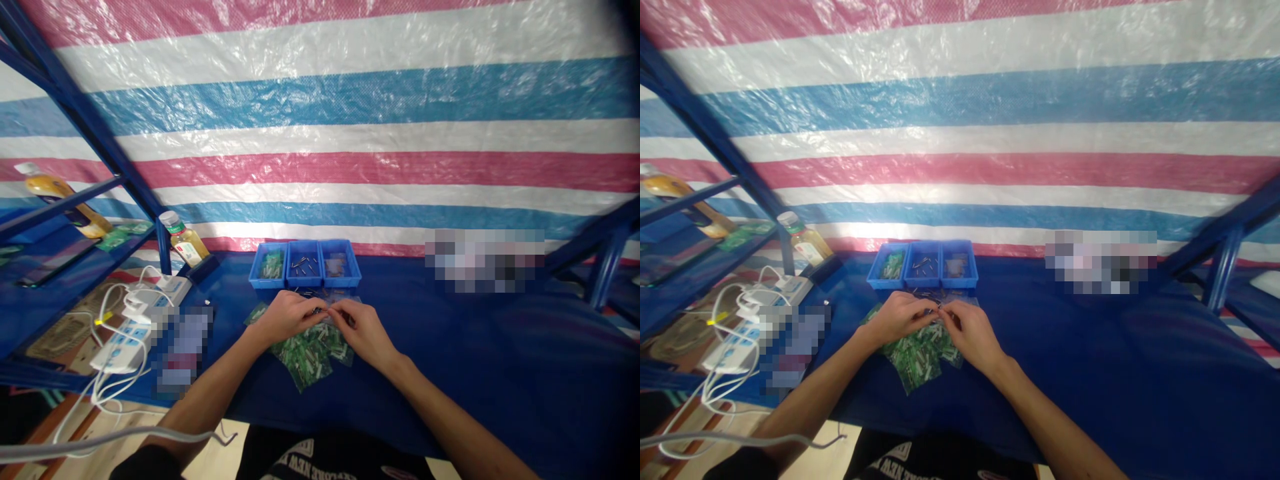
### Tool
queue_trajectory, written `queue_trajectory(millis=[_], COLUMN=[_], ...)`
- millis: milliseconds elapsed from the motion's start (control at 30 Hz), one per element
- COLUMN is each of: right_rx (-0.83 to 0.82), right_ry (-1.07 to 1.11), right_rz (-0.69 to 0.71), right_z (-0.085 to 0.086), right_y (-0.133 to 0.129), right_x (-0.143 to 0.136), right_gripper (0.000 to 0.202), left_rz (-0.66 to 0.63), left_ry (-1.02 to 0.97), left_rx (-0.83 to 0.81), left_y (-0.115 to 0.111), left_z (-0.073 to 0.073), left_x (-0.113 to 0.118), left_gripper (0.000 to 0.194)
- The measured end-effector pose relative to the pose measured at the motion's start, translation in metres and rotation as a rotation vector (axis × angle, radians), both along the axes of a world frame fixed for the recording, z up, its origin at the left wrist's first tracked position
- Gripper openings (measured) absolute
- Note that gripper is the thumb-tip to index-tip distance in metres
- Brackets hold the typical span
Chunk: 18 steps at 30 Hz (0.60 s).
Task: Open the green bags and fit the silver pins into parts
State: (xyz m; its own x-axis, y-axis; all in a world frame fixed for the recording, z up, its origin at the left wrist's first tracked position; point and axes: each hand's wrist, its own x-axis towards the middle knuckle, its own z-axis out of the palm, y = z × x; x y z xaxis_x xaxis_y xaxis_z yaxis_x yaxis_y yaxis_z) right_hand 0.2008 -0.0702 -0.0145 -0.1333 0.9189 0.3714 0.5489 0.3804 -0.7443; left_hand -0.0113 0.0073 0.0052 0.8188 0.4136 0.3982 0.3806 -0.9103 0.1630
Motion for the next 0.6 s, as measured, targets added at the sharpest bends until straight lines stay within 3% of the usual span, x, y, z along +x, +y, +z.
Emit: queue_trajectory(millis=[233, 600], right_rx=[0.089, 0.111], right_ry=[-0.048, -0.13], right_rz=[-0.067, -0.005], right_z=[0.0055, 0.0057], right_y=[-0.0028, -0.0038], right_x=[0.0049, 0.0011], right_gripper=[0.017, 0.014], left_rz=[0.02, -0.025], left_ry=[0.002, 0.015], left_rx=[-0.021, -0.068], left_y=[0.0025, -0.0012], left_z=[-0.0002, 0.0033], left_x=[-0.0029, -0.0013], left_gripper=[0.028, 0.025])
